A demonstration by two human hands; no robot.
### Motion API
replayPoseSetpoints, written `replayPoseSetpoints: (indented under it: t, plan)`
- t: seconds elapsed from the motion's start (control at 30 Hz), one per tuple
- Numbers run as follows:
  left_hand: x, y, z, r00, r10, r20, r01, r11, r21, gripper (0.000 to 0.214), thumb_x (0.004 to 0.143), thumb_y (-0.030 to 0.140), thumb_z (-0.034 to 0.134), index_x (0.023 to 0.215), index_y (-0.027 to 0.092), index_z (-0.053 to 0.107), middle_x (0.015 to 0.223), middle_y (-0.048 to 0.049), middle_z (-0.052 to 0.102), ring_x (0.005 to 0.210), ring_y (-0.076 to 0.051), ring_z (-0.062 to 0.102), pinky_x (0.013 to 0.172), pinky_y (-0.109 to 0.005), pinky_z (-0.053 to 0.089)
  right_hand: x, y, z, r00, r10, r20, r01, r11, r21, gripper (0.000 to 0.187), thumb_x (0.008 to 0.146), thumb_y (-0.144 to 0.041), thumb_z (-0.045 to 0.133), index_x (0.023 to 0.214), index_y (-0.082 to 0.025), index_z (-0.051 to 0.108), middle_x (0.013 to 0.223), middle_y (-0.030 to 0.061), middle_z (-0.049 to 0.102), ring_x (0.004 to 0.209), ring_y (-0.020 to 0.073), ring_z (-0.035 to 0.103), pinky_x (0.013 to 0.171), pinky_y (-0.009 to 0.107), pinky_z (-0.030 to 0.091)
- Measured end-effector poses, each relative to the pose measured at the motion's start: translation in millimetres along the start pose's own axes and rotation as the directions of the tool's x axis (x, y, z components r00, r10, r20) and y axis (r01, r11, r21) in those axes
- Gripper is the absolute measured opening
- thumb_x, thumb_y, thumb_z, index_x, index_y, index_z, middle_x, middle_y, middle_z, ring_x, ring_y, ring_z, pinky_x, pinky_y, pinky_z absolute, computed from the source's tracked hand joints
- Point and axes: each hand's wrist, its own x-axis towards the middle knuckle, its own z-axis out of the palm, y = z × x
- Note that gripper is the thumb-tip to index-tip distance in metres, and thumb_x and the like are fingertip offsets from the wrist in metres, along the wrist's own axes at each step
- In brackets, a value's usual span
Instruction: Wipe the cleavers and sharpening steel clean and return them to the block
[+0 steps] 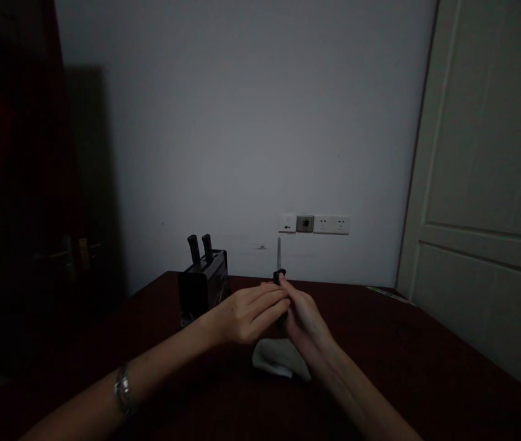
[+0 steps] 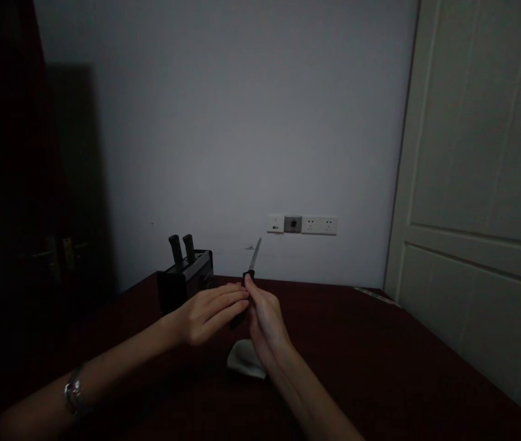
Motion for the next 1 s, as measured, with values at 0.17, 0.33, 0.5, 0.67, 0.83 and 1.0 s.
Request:
replayPoseSetpoints:
  t: [0.17, 0.33, 0.5, 0.67, 0.83, 1.0]
  plan:
    - [17.2, -36.5, -25.5, 0.988, -0.145, -0.052, 0.138, 0.984, -0.113, 0.03, 0.084, 0.012, 0.042, 0.113, 0.009, 0.048, 0.096, -0.0155, 0.063, 0.094, -0.021, 0.06, 0.077, -0.036, 0.054, -1.2, -19.1, 12.4, 0.987, 0.143, 0.079, -0.148, 0.988, 0.053, 0.039, 0.072, -0.051, 0.061, 0.075, -0.012, 0.065, 0.065, 0.0054, 0.065, 0.056, 0.0132, 0.059, 0.051, 0.022, 0.046]
    - [46.3, -98.0, -65.2, 0.813, -0.556, -0.172, 0.509, 0.822, -0.254, 0.019, 0.083, 0.021, 0.051, 0.1, 0.014, 0.055, 0.088, -0.0069, 0.062, 0.082, -0.016, 0.061, 0.076, -0.032, 0.052, -3.2, -14.1, 4.5, 0.903, 0.371, 0.218, -0.364, 0.929, -0.07, 0.06, 0.076, -0.063, 0.044, 0.081, -0.007, 0.065, 0.073, 0.0162, 0.069, 0.056, 0.0201, 0.066, 0.054, 0.028, 0.048]
    - [74.9, -181.0, -101.2, 0.625, -0.737, -0.257, 0.607, 0.666, -0.434, 0.02, 0.084, 0.027, 0.049, 0.097, 0.013, 0.054, 0.085, -0.0028, 0.058, 0.086, -0.016, 0.06, 0.075, -0.035, 0.05, 1.8, 20.8, -16.6, 0.869, 0.437, 0.231, -0.424, 0.899, -0.108, 0.056, 0.077, -0.06, 0.046, 0.078, -0.007, 0.065, 0.066, 0.0151, 0.069, 0.05, 0.0184, 0.063, 0.049, 0.025, 0.044]
    - [81.0, -264.5, -135.3, 0.535, -0.819, -0.205, 0.698, 0.566, -0.44, 0.019, 0.088, 0.028, 0.044, 0.098, 0.016, 0.053, 0.08, -0.0025, 0.057, 0.088, -0.018, 0.06, 0.074, -0.035, 0.049, 8.6, 63.5, -39.9, 0.803, 0.57, 0.173, -0.549, 0.821, -0.155, 0.056, 0.073, -0.062, 0.05, 0.076, -0.008, 0.064, 0.064, 0.0141, 0.068, 0.048, 0.0183, 0.063, 0.046, 0.024, 0.043]
    - [69.6, -319.6, -155.2, 0.486, -0.854, -0.185, 0.736, 0.514, -0.44, 0.017, 0.091, 0.026, 0.04, 0.096, 0.016, 0.052, 0.078, -0.0026, 0.057, 0.082, -0.016, 0.061, 0.074, -0.036, 0.047, 12.3, 101.6, -62.0, 0.765, 0.632, 0.125, -0.612, 0.773, -0.163, 0.054, 0.07, -0.063, 0.052, 0.078, -0.011, 0.063, 0.066, 0.013, 0.069, 0.048, 0.0176, 0.063, 0.045, 0.023, 0.042]
    - [52.4, -343.0, -155.6, 0.409, -0.9, -0.151, 0.756, 0.427, -0.496, 0.013, 0.088, 0.03, 0.047, 0.09, 0.018, 0.053, 0.081, -0.0047, 0.061, 0.077, -0.016, 0.059, 0.073, -0.035, 0.046, 11.0, 124.6, -72.1, 0.754, 0.657, 0.025, -0.622, 0.726, -0.293, 0.052, 0.063, -0.066, 0.057, 0.074, -0.015, 0.064, 0.066, 0.013, 0.067, 0.056, 0.0205, 0.064, 0.053, 0.029, 0.048]
